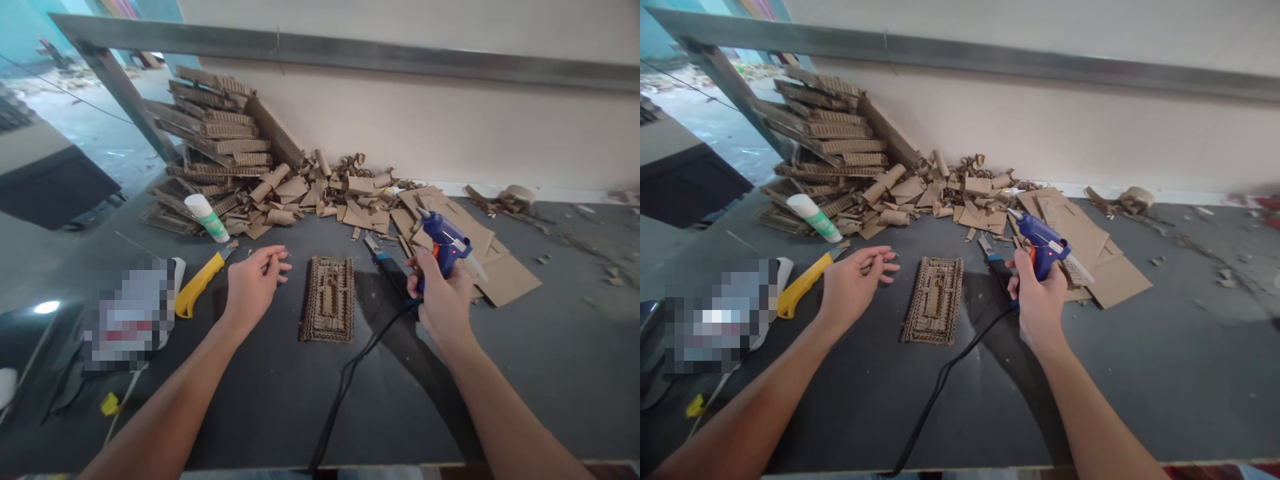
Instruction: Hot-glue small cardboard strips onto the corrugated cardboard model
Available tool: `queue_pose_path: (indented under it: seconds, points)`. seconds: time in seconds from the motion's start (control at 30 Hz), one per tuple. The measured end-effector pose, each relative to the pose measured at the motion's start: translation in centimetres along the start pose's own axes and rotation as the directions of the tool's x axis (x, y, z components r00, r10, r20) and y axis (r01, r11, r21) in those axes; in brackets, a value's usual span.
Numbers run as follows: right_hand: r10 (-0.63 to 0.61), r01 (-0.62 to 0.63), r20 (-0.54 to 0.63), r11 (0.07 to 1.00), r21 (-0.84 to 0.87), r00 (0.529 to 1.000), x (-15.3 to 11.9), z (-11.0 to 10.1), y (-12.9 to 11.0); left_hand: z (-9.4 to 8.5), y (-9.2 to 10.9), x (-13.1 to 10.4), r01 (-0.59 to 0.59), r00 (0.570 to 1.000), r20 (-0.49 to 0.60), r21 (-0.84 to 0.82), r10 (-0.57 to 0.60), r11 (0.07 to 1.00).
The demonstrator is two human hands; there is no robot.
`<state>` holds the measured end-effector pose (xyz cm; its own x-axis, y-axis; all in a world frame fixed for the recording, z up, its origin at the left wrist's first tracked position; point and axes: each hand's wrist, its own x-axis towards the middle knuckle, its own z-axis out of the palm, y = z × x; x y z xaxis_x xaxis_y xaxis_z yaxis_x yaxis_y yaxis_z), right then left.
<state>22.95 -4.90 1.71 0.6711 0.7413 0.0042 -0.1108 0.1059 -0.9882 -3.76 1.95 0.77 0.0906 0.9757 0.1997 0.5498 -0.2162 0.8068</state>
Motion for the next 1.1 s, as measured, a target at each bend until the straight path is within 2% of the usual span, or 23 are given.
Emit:
queue_pose_path:
  seconds: [0.17,0.3,0.5,0.77,0.93,1.1]
  points:
    - [-0.004,0.004,0.004,1.000,-0.006,1.000,0.0,-0.1,0.2,0.0,0.2,-0.2,-0.005,1.000,0.000,-0.050,0.005,0.999]
    - [-0.001,0.001,0.009,1.000,-0.004,1.000,0.0,-0.1,0.2,0.0,0.5,-0.3,0.043,0.999,-0.018,-0.120,-0.045,0.992]
    - [0.005,-0.005,-0.008,1.000,0.016,1.000,0.2,-0.2,-0.3,-0.3,0.7,0.0,0.014,1.000,-0.014,0.001,-0.014,1.000]
    - [-0.025,0.033,-0.107,0.997,0.074,0.994,1.6,-1.1,-1.2,-0.3,0.6,0.1,0.058,0.998,0.018,0.075,-0.060,0.996]
    - [-0.057,0.071,-0.153,0.994,0.085,0.987,1.6,-1.1,-1.2,-0.2,0.6,0.0,0.077,0.997,0.019,0.061,-0.078,0.995]
    - [-0.060,0.075,-0.171,0.994,0.080,0.983,1.7,-1.1,-1.1,0.0,0.0,0.1,0.067,0.997,0.024,-0.025,-0.067,0.997]
